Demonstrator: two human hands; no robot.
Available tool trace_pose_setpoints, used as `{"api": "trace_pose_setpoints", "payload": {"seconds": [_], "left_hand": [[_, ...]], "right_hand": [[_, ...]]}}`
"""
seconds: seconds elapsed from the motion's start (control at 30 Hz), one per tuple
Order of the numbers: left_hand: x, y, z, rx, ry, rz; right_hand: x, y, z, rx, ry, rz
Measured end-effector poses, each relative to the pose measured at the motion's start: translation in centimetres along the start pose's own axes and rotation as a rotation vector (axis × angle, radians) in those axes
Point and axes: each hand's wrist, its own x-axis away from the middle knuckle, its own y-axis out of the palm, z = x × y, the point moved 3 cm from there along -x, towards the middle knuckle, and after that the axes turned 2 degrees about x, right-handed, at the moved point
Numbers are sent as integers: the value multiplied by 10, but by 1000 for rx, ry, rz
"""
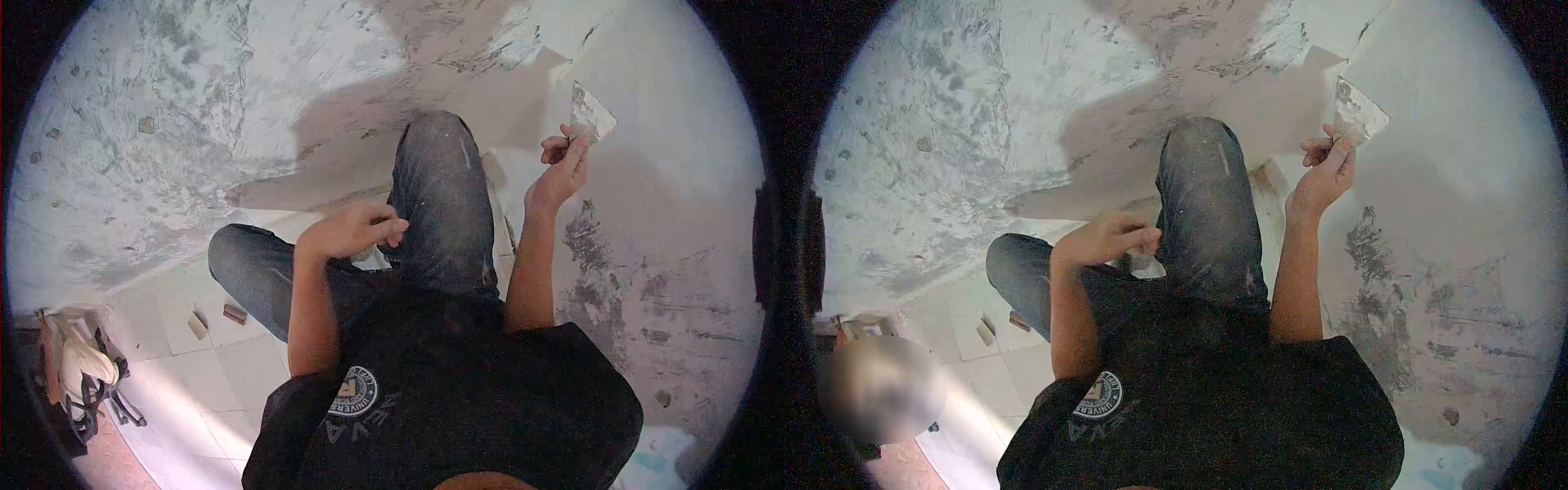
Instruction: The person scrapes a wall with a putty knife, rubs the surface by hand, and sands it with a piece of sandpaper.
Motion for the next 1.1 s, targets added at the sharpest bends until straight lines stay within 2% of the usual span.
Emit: {"api": "trace_pose_setpoints", "payload": {"seconds": [0.03, 0.1, 0.13, 0.2, 0.23, 0.3, 0.33, 0.4, 0.43, 0.5, 0.57, 0.6, 0.67, 0.7, 0.8, 0.87, 0.9, 0.97, 1.07, 1.1], "left_hand": [[-9, 3, 4, 8, 0, 1], [-29, 8, 22, -26, 232, -204], [-43, 11, 28, -29, 236, -208], [-63, 6, 42, 297, 462, 22], [-62, -1, 39, 297, 464, 20], [-45, -48, 34, -538, 267, 973], [-44, -45, 55, -547, 279, 975], [-47, -10, 84, -514, 415, 591], [-48, -9, 80, -506, 402, 591], [-57, -11, 70, -997, 74, 574], [-38, -41, 35, -1001, -469, 432], [-37, -36, 30, -1016, -464, 429], [-23, -12, 26, -948, 86, 752], [-21, -7, 5, -944, 77, 742], [-6, -26, -99, -837, -315, 716], [-11, -54, -125, -802, -518, 687], [2, -35, -74, -833, -481, 685], [-16, -3, 60, -987, -92, 666], [-43, 22, 88, -1038, -95, 524], [-40, 6, 60, -1019, -269, 508]], "right_hand": [[1, 2, -7, -8, 5, -10], [4, 3, -13, -2, -11, -21], [5, 3, -14, 4, -26, -28], [10, 6, -15, -4, -12, -32], [9, 6, -15, -16, 5, -44], [7, 1, -16, -5, 1, -50], [8, 0, -15, 10, 8, -51], [10, 2, -11, 55, 14, -32], [11, 6, -8, 50, 27, -50], [15, 11, -8, -2, 88, -91], [17, 9, -17, -29, 77, -125], [20, 7, -19, -43, 76, -142], [20, 7, -17, 15, 32, -125], [22, 4, -18, 72, -17, -128], [22, 11, -26, -35, 62, -165], [28, 5, -32, 1, 17, -184], [29, 3, -32, 53, -17, -194], [33, 6, -27, 78, 10, -179], [35, 18, -38, 14, 145, -246], [34, 16, -41, -69, 236, -240]]}}
